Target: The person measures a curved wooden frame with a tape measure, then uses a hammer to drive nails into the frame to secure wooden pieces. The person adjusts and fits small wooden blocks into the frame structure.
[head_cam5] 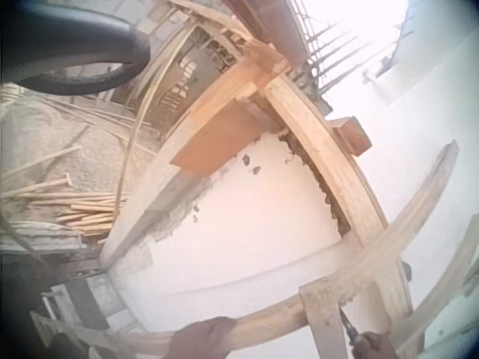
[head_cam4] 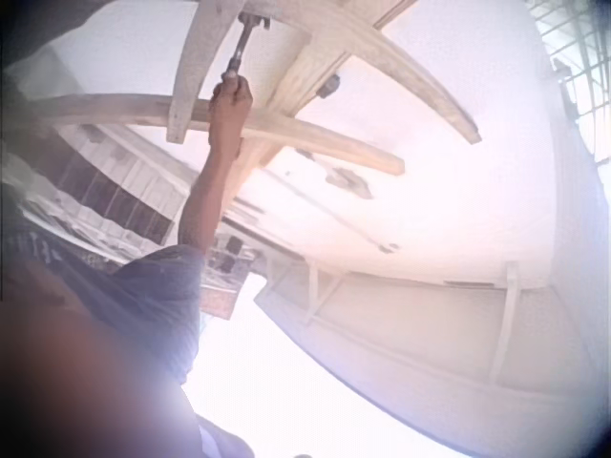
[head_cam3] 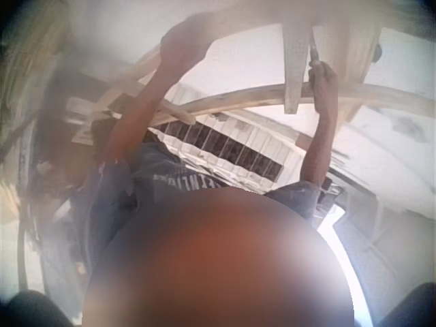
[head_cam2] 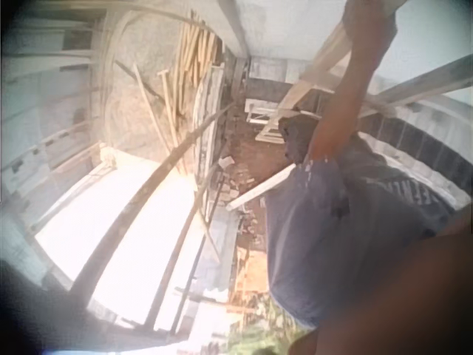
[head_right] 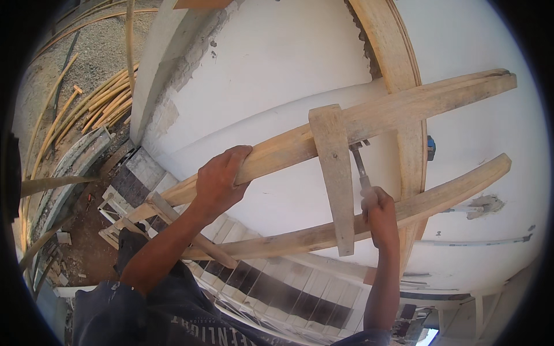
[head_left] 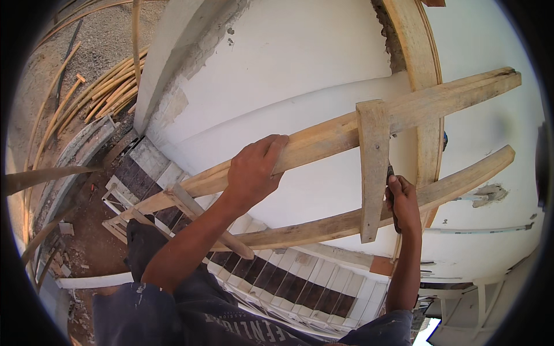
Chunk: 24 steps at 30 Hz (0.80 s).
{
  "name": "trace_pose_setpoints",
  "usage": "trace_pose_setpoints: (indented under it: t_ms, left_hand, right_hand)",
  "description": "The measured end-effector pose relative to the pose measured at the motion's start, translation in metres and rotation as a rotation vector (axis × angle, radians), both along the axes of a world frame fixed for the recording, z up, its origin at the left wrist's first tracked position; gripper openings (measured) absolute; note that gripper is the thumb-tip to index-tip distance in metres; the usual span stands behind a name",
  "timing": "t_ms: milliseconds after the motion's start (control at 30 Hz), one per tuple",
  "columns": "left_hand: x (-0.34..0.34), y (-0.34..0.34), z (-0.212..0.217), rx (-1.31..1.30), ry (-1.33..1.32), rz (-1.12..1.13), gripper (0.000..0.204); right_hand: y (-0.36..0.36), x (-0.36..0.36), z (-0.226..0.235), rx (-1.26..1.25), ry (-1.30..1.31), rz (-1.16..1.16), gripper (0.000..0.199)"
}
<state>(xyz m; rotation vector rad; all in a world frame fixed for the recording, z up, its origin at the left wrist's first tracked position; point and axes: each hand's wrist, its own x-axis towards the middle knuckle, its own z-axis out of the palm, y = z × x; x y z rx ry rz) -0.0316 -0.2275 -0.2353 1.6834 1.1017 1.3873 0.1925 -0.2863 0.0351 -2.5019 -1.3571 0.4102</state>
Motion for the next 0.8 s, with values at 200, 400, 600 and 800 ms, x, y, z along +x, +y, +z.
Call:
trace_pose_setpoints:
  t_ms: [200,400,600,800]
  left_hand:
    - [-0.001,0.004,-0.007,0.16,0.038,0.09,0.074]
    - [0.004,0.005,-0.014,0.236,0.057,0.181,0.034]
    - [0.003,0.004,-0.015,0.268,0.071,0.201,0.031]
    - [0.0,0.003,-0.012,0.254,0.048,0.185,0.036]
  right_hand:
    - [0.138,0.003,-0.068,0.611,0.213,-0.205,0.035]
    - [0.199,0.015,-0.084,0.256,-1.074,0.613,0.036]
    - [0.239,0.064,-0.058,0.505,-0.994,0.762,0.042]
    - [0.254,0.056,-0.055,0.416,-1.083,0.553,0.044]
